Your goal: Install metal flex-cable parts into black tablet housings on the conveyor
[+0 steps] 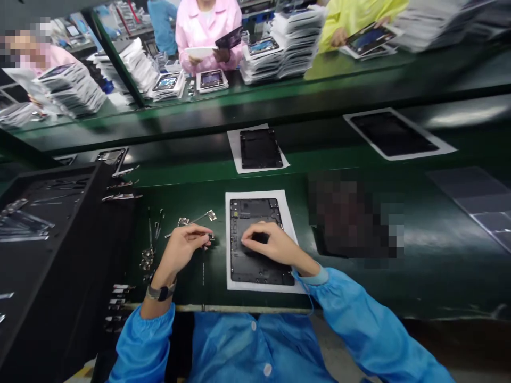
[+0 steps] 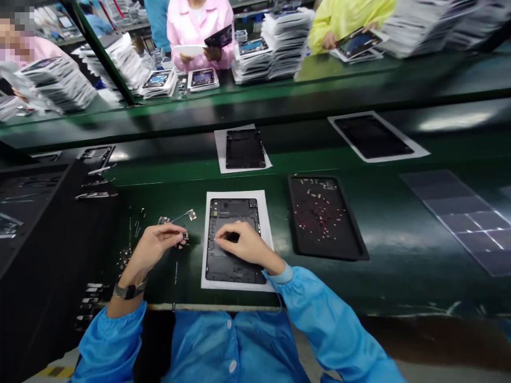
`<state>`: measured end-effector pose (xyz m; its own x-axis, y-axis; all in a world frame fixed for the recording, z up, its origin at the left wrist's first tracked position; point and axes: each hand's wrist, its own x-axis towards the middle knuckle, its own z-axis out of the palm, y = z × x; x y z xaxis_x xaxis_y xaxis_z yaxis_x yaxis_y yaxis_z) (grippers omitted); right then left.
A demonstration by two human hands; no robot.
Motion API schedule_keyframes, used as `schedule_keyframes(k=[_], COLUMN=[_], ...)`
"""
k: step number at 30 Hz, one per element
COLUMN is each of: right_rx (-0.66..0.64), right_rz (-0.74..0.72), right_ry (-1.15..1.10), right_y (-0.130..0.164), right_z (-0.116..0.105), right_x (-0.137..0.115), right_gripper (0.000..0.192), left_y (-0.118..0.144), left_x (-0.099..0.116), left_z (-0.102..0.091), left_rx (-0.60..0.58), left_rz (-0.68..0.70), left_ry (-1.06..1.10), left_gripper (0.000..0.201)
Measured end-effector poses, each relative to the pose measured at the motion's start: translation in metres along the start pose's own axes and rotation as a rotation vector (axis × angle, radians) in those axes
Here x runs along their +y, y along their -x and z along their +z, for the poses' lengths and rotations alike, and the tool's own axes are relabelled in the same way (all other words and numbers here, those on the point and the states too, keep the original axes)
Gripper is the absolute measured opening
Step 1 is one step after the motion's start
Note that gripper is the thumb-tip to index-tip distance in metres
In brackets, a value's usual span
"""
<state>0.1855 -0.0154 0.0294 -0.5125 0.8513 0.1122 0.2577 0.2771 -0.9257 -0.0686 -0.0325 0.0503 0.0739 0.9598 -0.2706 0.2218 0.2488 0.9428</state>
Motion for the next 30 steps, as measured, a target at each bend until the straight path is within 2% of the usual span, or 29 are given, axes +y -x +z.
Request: schedule_keyframes(k=[6, 11, 13, 21, 26, 30], right_rx=[0.008, 0.018, 0.009, -0.063, -0.104, -0.121], right_rz=[0.032, 0.046, 0.063, 0.107, 0.108, 0.114], right_ry=[-0.049, -0.061, -0.072, -0.078, -0.062, -0.065], right_y=[-0.001, -0.001, -0.001, 0.0, 0.0, 0.0], right_z=[0.003, -0.004, -0.005, -0.006, -0.007, -0.007], right_x=[-0.001, 0.003, 0.004, 0.007, 0.006, 0.005], right_gripper=[0.013, 0.013, 0.013, 0.012, 0.01, 0.01], left_y=[-0.016, -0.028, -0.03, -0.032, -0.033, -0.032], left_x=[0.011, 0.005, 0.002, -0.004, -0.005, -0.005], left_z=[0.024, 0.042, 0.045, 0.048, 0.046, 0.048], left_rx=[-0.044, -0.198, -0.226, -0.292, -0.262, -0.277], left_rz=[0.161, 0.09, 0.049, -0.06, 0.022, 0.018], left_ry=[-0.163, -0.045, 0.005, 0.041, -0.059, -0.089], left_gripper=[0.018, 0.023, 0.027, 0.031, 0.022, 0.015])
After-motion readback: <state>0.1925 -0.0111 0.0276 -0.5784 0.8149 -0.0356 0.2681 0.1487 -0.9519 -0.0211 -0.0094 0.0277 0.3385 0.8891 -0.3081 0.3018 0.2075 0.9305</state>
